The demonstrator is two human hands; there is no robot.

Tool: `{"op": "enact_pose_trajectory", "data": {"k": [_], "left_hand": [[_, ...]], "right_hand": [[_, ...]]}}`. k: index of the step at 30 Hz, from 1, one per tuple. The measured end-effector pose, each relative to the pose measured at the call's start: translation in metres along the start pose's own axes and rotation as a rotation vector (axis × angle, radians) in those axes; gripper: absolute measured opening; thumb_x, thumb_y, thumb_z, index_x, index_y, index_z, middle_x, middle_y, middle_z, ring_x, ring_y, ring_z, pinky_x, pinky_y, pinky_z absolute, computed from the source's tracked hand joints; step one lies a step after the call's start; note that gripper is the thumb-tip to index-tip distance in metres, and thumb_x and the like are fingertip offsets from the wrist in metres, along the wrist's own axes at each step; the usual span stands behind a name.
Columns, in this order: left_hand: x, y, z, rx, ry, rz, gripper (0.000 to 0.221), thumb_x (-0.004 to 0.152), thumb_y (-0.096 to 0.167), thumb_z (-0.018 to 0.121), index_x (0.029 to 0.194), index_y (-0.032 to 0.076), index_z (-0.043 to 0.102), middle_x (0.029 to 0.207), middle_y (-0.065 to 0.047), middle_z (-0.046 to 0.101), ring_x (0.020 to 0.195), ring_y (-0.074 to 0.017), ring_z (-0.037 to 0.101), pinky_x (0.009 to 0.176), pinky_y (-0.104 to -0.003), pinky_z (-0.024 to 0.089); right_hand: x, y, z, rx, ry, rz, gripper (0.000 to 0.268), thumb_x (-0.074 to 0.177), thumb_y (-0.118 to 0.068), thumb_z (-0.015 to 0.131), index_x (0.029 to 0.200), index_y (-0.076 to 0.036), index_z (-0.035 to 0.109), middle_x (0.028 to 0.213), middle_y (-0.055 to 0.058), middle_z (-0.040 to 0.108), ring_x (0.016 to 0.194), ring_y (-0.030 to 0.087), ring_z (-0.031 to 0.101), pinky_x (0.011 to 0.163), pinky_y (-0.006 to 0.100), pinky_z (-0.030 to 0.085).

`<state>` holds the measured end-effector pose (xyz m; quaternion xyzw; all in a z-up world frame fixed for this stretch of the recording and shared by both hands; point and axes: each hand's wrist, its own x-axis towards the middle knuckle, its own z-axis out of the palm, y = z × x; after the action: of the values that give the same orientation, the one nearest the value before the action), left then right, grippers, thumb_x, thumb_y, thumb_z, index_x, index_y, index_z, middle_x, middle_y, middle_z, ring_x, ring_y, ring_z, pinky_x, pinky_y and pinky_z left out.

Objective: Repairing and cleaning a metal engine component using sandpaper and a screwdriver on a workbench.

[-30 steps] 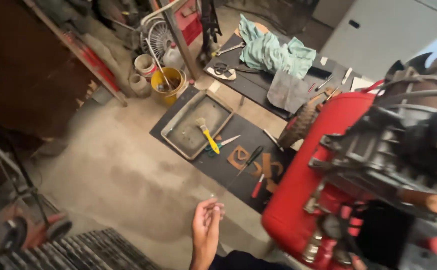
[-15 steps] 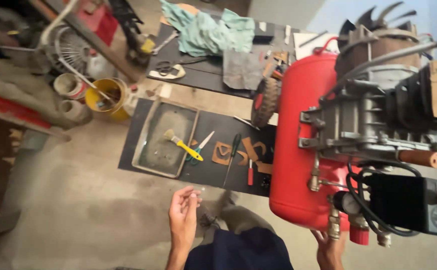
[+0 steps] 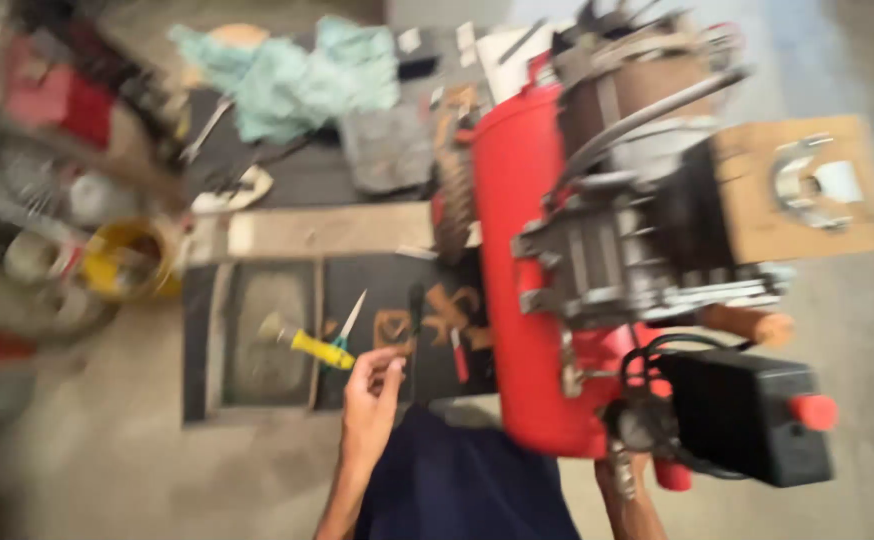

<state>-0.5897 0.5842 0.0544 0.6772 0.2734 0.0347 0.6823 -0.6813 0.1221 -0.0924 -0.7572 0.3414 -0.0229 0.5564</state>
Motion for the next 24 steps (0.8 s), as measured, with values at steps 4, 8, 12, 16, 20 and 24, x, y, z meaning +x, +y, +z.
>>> {"op": "enact_pose_trajectory", "data": {"k": [4,8,12,16,20,24], "left_hand": [[0.038,0.037,0.032,-0.036,-0.147,-0.148,0.03,0.092,0.025,0.068,0.116,0.007,0.069,0.105,-0.011,0.078,0.09,-0.0167,0.075,0.084,-0.026,0.057],[0.059,0.048,0.026,-0.008,-0.301,-0.108,0.028,0.094,0.023,0.066,0.117,0.006,0.069,0.103,-0.01,0.075,0.089,-0.0163,0.074,0.084,-0.025,0.059],[0.081,0.053,-0.025,0.027,-0.343,-0.038,0.021,0.097,0.019,0.063,0.113,0.006,0.068,0.105,-0.009,0.079,0.093,-0.0131,0.073,0.085,-0.024,0.057],[0.106,0.048,-0.083,0.045,-0.295,-0.106,0.022,0.095,0.012,0.063,0.116,0.004,0.068,0.102,-0.011,0.079,0.084,-0.0161,0.072,0.08,-0.026,0.056],[0.115,0.056,-0.121,0.126,-0.325,-0.067,0.024,0.097,0.016,0.062,0.118,0.006,0.067,0.106,-0.011,0.081,0.091,-0.0132,0.073,0.082,-0.024,0.057],[0.107,0.072,-0.129,0.135,-0.395,-0.061,0.022,0.096,0.017,0.063,0.114,0.006,0.069,0.101,-0.01,0.08,0.092,-0.013,0.073,0.082,-0.024,0.057]], "right_hand": [[-0.011,0.044,-0.015,-0.181,0.02,-0.049,0.013,0.091,-0.034,0.066,0.093,-0.022,0.071,0.086,-0.005,0.074,0.079,0.007,0.065,0.078,0.033,0.054],[-0.057,0.065,0.029,-0.371,-0.025,-0.036,0.02,0.091,-0.04,0.065,0.089,-0.022,0.074,0.081,-0.004,0.075,0.077,0.005,0.065,0.077,0.034,0.053],[-0.081,0.009,0.15,-0.563,-0.159,-0.044,0.028,0.091,-0.046,0.064,0.085,-0.021,0.076,0.075,-0.003,0.077,0.074,0.004,0.065,0.076,0.035,0.052],[-0.134,-0.128,0.274,-0.602,-0.175,-0.593,0.021,0.092,-0.027,0.072,0.112,-0.018,0.073,0.104,-0.003,0.077,0.093,0.017,0.075,0.08,0.031,0.058],[-0.103,-0.15,0.332,-0.612,0.027,-0.756,0.047,0.101,-0.018,0.061,0.144,-0.001,0.053,0.138,0.017,0.061,0.126,0.032,0.06,0.108,0.039,0.046],[-0.069,-0.111,0.34,-0.872,0.087,-0.603,0.048,0.094,-0.028,0.068,0.137,-0.008,0.06,0.116,0.014,0.063,0.102,0.037,0.061,0.091,0.048,0.049]]}}
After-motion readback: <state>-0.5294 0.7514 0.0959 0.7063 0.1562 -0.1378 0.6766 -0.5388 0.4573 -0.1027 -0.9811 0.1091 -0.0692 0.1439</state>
